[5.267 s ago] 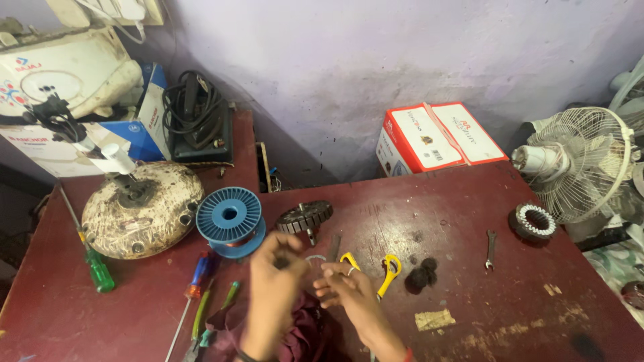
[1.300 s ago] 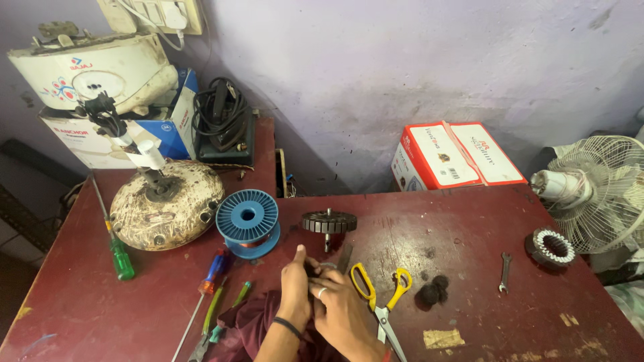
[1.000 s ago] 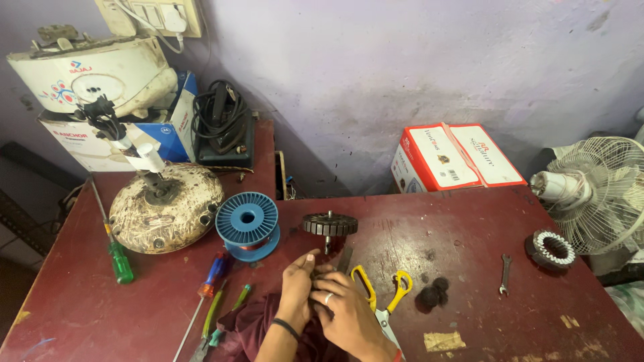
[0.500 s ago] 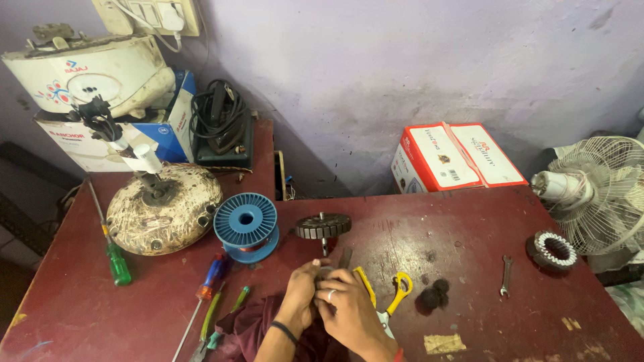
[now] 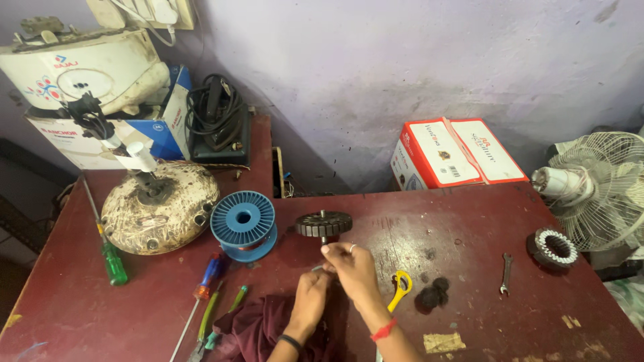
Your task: The person is repairing a fan motor rotor by hand. They insert small metal shims into the slots of the rotor, then use pliers to press and secure them in place.
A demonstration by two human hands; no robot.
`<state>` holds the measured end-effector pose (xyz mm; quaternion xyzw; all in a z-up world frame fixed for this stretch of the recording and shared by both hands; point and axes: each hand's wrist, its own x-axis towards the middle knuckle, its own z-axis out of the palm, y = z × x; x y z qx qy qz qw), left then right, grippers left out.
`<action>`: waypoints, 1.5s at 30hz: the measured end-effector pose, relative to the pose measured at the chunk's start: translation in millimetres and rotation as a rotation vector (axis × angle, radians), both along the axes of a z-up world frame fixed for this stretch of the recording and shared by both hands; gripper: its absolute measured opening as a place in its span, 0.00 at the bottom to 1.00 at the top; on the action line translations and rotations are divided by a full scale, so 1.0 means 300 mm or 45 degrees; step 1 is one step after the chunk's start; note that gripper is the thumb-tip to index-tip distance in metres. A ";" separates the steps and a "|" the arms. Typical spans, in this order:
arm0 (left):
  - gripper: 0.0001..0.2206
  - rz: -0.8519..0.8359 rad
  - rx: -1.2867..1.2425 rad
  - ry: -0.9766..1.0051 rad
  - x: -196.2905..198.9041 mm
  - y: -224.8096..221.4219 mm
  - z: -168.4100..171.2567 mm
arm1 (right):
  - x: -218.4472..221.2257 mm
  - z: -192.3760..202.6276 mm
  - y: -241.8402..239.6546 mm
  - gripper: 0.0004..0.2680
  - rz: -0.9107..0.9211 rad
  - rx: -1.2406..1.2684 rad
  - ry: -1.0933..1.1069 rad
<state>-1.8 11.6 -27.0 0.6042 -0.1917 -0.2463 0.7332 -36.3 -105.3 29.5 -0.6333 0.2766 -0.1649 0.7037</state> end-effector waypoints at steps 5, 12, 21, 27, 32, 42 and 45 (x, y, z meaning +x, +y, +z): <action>0.16 0.033 0.379 -0.091 -0.027 0.001 -0.015 | 0.002 -0.053 -0.024 0.06 -0.027 0.044 0.080; 0.17 0.025 0.217 -0.099 -0.019 -0.003 0.013 | -0.009 -0.029 -0.021 0.05 -0.072 0.199 0.061; 0.05 -0.159 -0.032 0.597 0.001 0.046 0.136 | 0.026 0.034 0.004 0.06 -0.040 0.025 -0.053; 0.09 -0.261 -0.170 0.551 0.015 0.055 0.055 | 0.030 0.032 -0.006 0.05 0.113 0.047 0.187; 0.15 -0.259 -0.188 0.598 0.031 0.048 0.000 | 0.034 0.059 -0.006 0.05 -0.010 0.038 -0.089; 0.18 0.500 -0.343 0.719 0.077 0.040 0.014 | 0.066 0.034 0.056 0.06 0.181 0.026 -0.014; 0.17 0.636 -0.291 0.477 0.102 0.035 0.023 | 0.034 -0.002 0.066 0.06 0.143 0.059 0.011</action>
